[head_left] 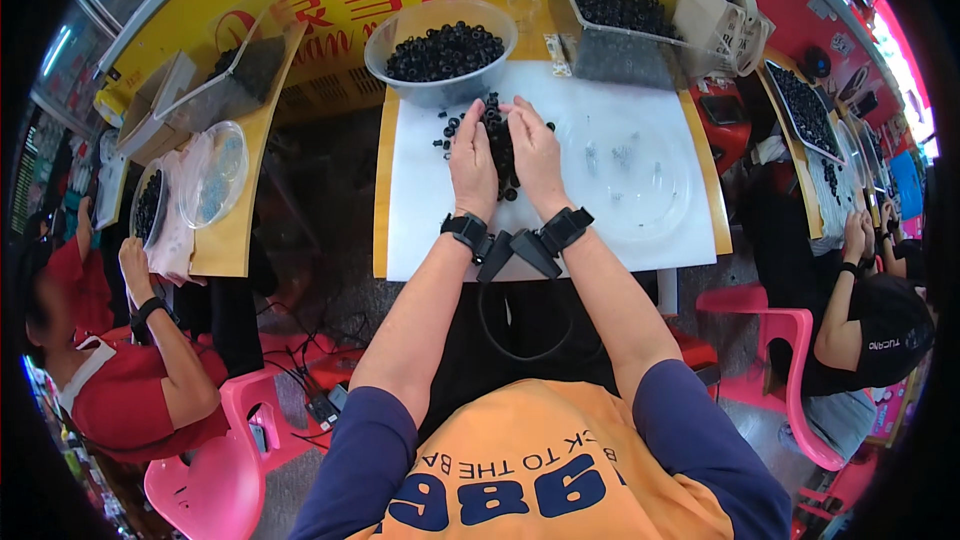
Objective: Sorting and inspecting small black plastic components in a workshop setting.
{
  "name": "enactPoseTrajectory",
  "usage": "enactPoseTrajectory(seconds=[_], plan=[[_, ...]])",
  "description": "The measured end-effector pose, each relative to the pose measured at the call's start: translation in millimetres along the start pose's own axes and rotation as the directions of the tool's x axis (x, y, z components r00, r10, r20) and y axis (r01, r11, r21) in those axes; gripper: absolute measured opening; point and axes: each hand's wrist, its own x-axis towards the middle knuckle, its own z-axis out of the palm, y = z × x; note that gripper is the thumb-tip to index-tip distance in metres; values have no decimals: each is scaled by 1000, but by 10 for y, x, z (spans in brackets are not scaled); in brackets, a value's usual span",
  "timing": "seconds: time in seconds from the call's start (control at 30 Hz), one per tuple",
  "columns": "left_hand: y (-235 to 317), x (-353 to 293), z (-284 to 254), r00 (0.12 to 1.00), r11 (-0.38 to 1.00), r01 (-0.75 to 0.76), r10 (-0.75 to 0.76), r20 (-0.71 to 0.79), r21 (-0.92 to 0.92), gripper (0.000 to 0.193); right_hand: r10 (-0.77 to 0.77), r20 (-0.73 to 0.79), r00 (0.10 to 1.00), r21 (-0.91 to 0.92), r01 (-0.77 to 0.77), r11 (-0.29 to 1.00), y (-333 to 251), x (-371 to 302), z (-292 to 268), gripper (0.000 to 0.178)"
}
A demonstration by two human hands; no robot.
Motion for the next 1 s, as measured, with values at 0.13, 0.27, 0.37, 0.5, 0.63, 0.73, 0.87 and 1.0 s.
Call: enactPoseTrajectory(seconds=[0.13,0.27,0.37,0.5,0.63,0.73,0.87,1.0], plan=[[46,34,-91,998,998,-8,12,58,-66,39,-4,-13,1000,106,5,994,-134,-9,-202,29],[136,-20,-180,989,1000,-9,11,148,-9,37,146,88,985,287,-165,944,-327,-150,-474,25],[213,-164,-290,989,992,-81,68,130,94,35,186,190,964,277,-234,932,-498,-369,-728,24],[432,-529,-533,993,966,-118,108,56,230,27,224,261,939,229,-285,931,-539,-702,-1056,22],[442,-948,-692,999,922,-49,48,13,384,23,233,286,929,142,-282,949,-485,-1007,-1311,21],[431,-1117,-645,984,857,-178,155,87,483,27,239,315,919,76,-275,958,-455,-1229,-1417,20],[313,-1176,-639,979,821,-190,117,167,538,24,214,288,933,130,-260,957,-513,-1419,-1414,19],[388,-1173,-683,990,878,-82,17,139,471,22,153,319,935,79,-187,979,-587,-1434,-1415,19]])
